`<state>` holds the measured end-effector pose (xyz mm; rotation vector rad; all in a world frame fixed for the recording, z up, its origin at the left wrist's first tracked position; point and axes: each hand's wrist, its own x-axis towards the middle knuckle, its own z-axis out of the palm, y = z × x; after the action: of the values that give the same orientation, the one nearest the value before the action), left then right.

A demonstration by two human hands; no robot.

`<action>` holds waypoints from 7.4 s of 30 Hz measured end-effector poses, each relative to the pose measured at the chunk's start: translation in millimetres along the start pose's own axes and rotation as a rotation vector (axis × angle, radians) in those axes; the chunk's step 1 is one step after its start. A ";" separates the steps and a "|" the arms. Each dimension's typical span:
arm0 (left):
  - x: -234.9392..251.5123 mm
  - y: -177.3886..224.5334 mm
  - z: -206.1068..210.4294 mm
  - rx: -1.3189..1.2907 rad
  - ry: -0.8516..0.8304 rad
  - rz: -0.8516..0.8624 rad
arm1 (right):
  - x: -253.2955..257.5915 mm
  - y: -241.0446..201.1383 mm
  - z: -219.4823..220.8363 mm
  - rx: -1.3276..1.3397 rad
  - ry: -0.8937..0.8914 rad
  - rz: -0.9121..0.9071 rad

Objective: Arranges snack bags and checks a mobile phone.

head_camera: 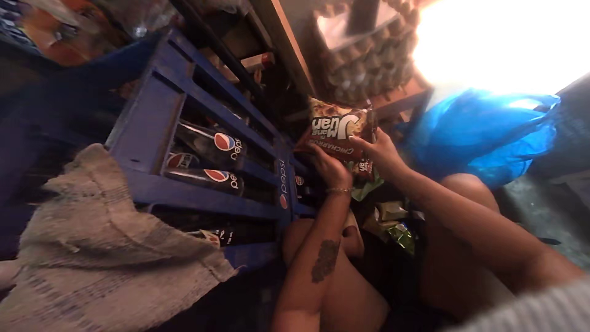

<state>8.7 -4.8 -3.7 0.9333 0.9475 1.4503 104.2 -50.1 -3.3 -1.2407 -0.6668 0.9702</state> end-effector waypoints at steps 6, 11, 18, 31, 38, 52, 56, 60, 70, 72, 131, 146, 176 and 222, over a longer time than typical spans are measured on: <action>17.9 8.7 -8.4 0.015 -0.159 0.066 | 14.2 -18.0 -20.6 0.073 0.080 -0.137; 42.3 39.1 -33.6 0.323 -0.399 0.107 | 13.1 -29.2 -37.6 -0.193 0.018 -0.246; 34.0 33.1 -23.7 0.386 -0.538 -0.163 | 8.9 -34.8 -48.2 -0.170 0.003 -0.262; 15.6 4.6 -10.9 0.253 -0.369 0.152 | 6.1 -30.1 -49.6 -0.084 0.059 -0.084; 13.4 6.1 -9.3 0.201 -0.394 0.095 | 8.2 -26.4 -48.1 0.006 0.051 -0.126; -5.9 5.4 -6.1 -0.026 -0.646 -0.793 | 8.6 -26.0 -45.7 0.096 0.157 -0.262; -8.1 6.2 -1.9 0.008 -0.798 -0.933 | 10.5 -28.6 -50.7 0.112 0.202 -0.317; -7.9 8.9 -4.7 -0.022 -0.901 -0.958 | 9.1 -28.1 -53.6 0.126 0.170 -0.378; -8.3 14.3 -2.0 -0.109 -0.553 -0.806 | 8.3 -27.8 -49.0 0.113 0.157 -0.354; -6.8 13.7 -4.7 -0.129 -0.540 -0.807 | 8.9 -27.3 -47.7 0.109 0.153 -0.329; 26.5 39.3 41.1 -0.285 0.095 -0.481 | 176.3 -138.6 -22.1 -0.885 0.173 -0.371; 24.3 36.8 72.6 -0.404 0.080 -0.681 | 272.6 -153.1 25.1 -1.286 0.345 -0.016; 35.8 31.8 58.6 -0.398 0.062 -0.640 | 321.5 -106.5 7.0 -1.059 0.604 -0.514; 4.6 16.3 -6.4 0.335 -0.584 0.004 | 7.3 -18.2 -80.2 0.210 0.104 0.001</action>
<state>-3.6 -1.6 9.3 1.5024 0.7499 0.9414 180.4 -81.7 -4.4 -1.0973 -0.4707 0.9444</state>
